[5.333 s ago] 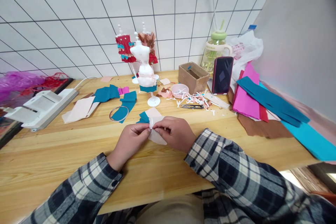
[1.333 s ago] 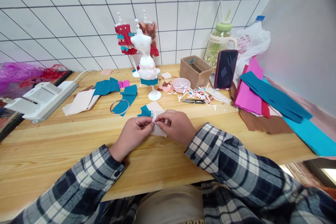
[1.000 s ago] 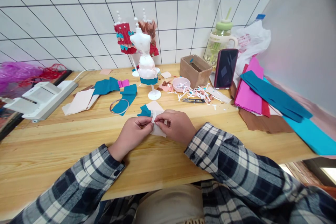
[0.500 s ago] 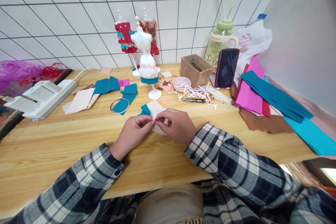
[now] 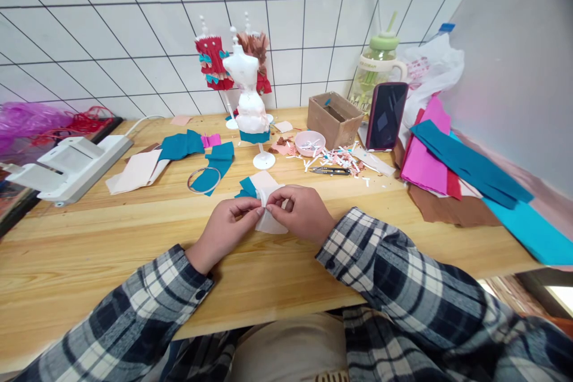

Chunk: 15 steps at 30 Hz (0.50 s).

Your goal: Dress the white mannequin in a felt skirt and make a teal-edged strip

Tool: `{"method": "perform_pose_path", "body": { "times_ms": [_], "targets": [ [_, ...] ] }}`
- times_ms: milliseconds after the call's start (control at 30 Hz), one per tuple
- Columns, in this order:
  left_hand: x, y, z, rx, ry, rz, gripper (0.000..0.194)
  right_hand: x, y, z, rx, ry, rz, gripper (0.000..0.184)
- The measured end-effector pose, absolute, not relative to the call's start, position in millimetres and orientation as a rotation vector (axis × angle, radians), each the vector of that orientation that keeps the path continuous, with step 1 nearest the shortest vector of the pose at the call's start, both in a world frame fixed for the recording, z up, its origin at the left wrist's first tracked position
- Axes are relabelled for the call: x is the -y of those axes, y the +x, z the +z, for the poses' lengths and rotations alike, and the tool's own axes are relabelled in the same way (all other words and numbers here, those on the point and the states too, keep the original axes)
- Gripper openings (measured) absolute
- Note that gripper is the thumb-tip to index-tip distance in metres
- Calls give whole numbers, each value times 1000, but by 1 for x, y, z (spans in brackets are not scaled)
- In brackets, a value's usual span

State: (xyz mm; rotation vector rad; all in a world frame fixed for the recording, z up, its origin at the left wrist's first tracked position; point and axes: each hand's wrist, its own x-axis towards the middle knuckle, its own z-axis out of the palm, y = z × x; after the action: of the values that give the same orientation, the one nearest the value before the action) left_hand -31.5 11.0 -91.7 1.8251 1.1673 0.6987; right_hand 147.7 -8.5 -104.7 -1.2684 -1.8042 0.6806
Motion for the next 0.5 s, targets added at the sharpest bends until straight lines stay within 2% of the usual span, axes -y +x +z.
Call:
{"method": "perform_pose_path", "body": {
  "times_ms": [233, 500],
  "targets": [
    [-11, -29, -92, -1215, 1818, 745, 27, 9, 147, -103, 1780, -1286, 696, 11],
    [-14, -32, -94, -1243, 1849, 710, 25, 13, 147, -105, 1959, -1232, 503, 18]
  ]
}}
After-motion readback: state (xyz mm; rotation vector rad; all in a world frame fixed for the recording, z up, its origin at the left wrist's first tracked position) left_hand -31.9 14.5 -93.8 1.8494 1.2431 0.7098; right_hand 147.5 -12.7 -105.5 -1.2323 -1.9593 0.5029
